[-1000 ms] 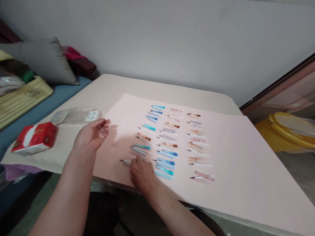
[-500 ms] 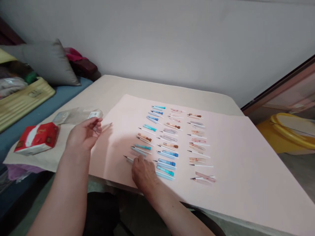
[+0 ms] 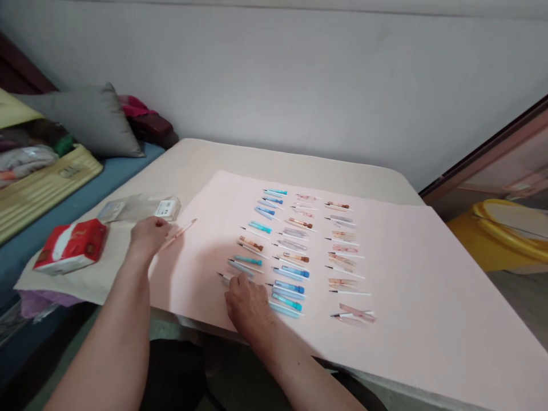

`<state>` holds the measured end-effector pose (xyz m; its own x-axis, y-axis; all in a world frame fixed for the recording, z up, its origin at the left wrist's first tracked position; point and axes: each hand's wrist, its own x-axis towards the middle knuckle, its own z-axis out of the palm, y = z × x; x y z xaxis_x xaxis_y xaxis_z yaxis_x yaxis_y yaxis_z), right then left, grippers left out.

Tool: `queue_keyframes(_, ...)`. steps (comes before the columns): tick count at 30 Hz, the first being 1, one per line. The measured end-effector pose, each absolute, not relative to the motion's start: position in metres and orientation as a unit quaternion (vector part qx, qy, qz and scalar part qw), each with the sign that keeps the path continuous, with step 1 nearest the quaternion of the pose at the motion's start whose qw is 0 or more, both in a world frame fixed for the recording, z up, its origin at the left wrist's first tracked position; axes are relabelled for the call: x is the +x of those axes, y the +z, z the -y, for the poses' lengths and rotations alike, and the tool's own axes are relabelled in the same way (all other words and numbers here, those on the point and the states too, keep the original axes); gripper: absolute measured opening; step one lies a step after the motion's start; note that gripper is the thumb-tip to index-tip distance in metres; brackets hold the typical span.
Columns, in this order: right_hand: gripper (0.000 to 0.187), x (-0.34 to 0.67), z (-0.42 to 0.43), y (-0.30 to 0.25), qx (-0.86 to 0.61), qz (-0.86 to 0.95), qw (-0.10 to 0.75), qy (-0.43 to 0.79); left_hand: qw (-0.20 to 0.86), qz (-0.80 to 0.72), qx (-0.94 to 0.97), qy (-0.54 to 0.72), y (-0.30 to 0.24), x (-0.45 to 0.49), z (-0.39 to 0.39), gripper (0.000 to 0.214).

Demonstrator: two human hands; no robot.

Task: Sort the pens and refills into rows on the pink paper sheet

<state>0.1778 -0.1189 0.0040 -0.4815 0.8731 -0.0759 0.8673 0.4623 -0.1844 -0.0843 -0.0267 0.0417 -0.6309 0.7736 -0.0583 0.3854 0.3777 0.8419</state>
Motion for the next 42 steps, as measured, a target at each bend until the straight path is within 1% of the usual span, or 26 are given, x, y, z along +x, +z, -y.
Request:
queue_keyframes(2,0.021,0.178,0.118,0.008,-0.516,0.849,0.034,0.11,0.197,-0.827,0.366,0.379,0.031,-0.081,0.024,0.027)
queue_keyframes(6,0.023,0.182,0.111,0.017,-0.54,0.826,0.076,0.143,0.203,-0.831,0.334,0.397,0.017,-0.077,0.023,0.028)
queue_keyframes(8,0.019,0.186,0.106,0.021,-0.551,0.81,0.114,0.167,0.209,-0.835,0.331,0.387,0.015,-0.076,0.022,0.027)
queue_keyframes(11,0.015,0.193,0.097,0.024,-0.554,0.778,0.187,0.231,0.253,-0.834,0.347,0.348,0.019,-0.069,0.018,0.027)
queue_keyframes(14,0.017,0.199,0.087,0.026,-0.534,0.725,0.256,0.352,0.347,-0.779,0.372,0.366,0.029,-0.042,0.015,0.02)
queue_keyframes(16,0.018,0.201,0.08,0.028,-0.521,0.66,0.305,0.447,0.512,-0.646,0.342,0.451,0.037,-0.013,0.018,0.019)
queue_keyframes(17,0.017,0.202,0.077,0.029,-0.517,0.617,0.331,0.493,0.572,-0.594,0.322,0.466,0.041,0.004,0.022,0.02)
queue_keyframes(18,0.017,0.202,0.074,0.031,-0.51,0.572,0.355,0.535,0.61,-0.559,0.311,0.468,0.044,0.02,0.026,0.02)
queue_keyframes(20,0.021,0.203,0.07,0.035,-0.484,0.5,0.396,0.599,0.646,-0.52,0.321,0.458,0.049,0.048,0.036,0.019)
queue_keyframes(22,0.027,0.205,0.068,0.039,-0.449,0.467,0.423,0.634,0.643,-0.51,0.355,0.448,0.051,0.067,0.046,0.018)
queue_keyframes(24,0.029,0.207,0.068,0.042,-0.421,0.453,0.438,0.652,0.638,-0.506,0.378,0.44,0.053,0.076,0.051,0.018)
queue_keyframes(26,0.027,0.21,0.069,0.042,-0.397,0.428,0.442,0.681,0.647,-0.491,0.369,0.452,0.054,0.077,0.052,0.018)
queue_keyframes(31,0.026,0.216,0.072,0.041,-0.34,0.353,0.399,0.775,0.694,-0.421,0.276,0.516,0.057,0.067,0.048,0.026)
queue_keyframes(35,0.03,0.214,0.072,0.04,-0.317,0.307,0.384,0.811,0.72,-0.391,0.25,0.516,0.057,0.07,0.05,0.02)
queue_keyframes(38,0.031,0.212,0.072,0.039,-0.303,0.302,0.385,0.818,0.717,-0.382,0.27,0.517,0.057,0.078,0.053,0.018)
queue_keyframes(42,0.03,0.21,0.072,0.038,-0.347,0.347,0.397,0.776,0.684,-0.413,0.269,0.538,0.059,0.084,0.055,0.018)
